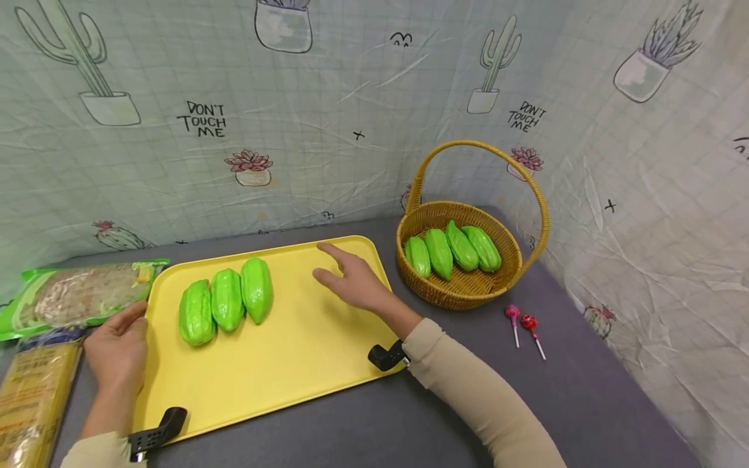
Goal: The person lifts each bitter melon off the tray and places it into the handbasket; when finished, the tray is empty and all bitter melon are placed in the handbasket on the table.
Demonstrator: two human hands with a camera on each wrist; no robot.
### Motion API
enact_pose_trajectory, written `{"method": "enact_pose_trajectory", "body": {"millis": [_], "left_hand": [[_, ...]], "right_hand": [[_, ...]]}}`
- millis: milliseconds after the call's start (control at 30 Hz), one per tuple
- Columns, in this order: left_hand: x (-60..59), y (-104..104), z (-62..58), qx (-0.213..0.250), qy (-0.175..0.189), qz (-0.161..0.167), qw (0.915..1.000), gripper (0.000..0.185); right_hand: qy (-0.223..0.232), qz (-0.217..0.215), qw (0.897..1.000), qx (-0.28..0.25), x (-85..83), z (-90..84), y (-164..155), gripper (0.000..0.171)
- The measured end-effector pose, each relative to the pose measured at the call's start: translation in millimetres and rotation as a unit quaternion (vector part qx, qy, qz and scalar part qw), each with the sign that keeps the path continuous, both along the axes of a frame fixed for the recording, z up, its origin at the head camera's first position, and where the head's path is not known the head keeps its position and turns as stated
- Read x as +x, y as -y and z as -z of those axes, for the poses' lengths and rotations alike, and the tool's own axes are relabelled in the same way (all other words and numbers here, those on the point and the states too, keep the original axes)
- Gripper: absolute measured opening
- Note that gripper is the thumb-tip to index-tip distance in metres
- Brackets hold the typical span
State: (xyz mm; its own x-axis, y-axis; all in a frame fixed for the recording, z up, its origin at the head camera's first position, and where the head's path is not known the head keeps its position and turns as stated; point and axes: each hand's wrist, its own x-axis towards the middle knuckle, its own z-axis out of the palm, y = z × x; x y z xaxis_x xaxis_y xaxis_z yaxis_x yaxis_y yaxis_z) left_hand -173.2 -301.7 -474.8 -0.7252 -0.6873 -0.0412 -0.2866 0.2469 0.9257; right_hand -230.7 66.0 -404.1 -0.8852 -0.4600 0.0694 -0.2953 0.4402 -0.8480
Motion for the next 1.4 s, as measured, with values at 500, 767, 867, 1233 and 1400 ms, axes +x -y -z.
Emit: {"method": "enact_pose_trajectory", "body": {"millis": [500,767,867,1233,1400], "left_hand": [[1.8,0,-0.3,0.002,0.008,0.013,0.9999,0.037],[2.7,0,-1.9,0.0,0.007,0.012,0.9999,0.038],[2.8,-1,-1.5,0.002,0.005,0.012,0.9999,0.038],[1.0,-1,-0.4,-0.005,-0.002,0.014,0.9999,0.037],[1.6,-1,-0.4,-0.002,-0.003,0.01,0.9999,0.037]], "right_hand": [[0.042,-0.044,0.998,0.024,0.5,21.8,76,0.062],[0.043,-0.043,0.998,0.032,-6.4,32.2,95,0.066],[0.049,-0.039,0.998,0.032,-6.5,36.2,100,0.069],[0.058,-0.024,0.997,0.045,-5.9,40.1,108,0.072],[0.058,-0.018,0.997,0.053,-6.1,42.7,110,0.07]]}}
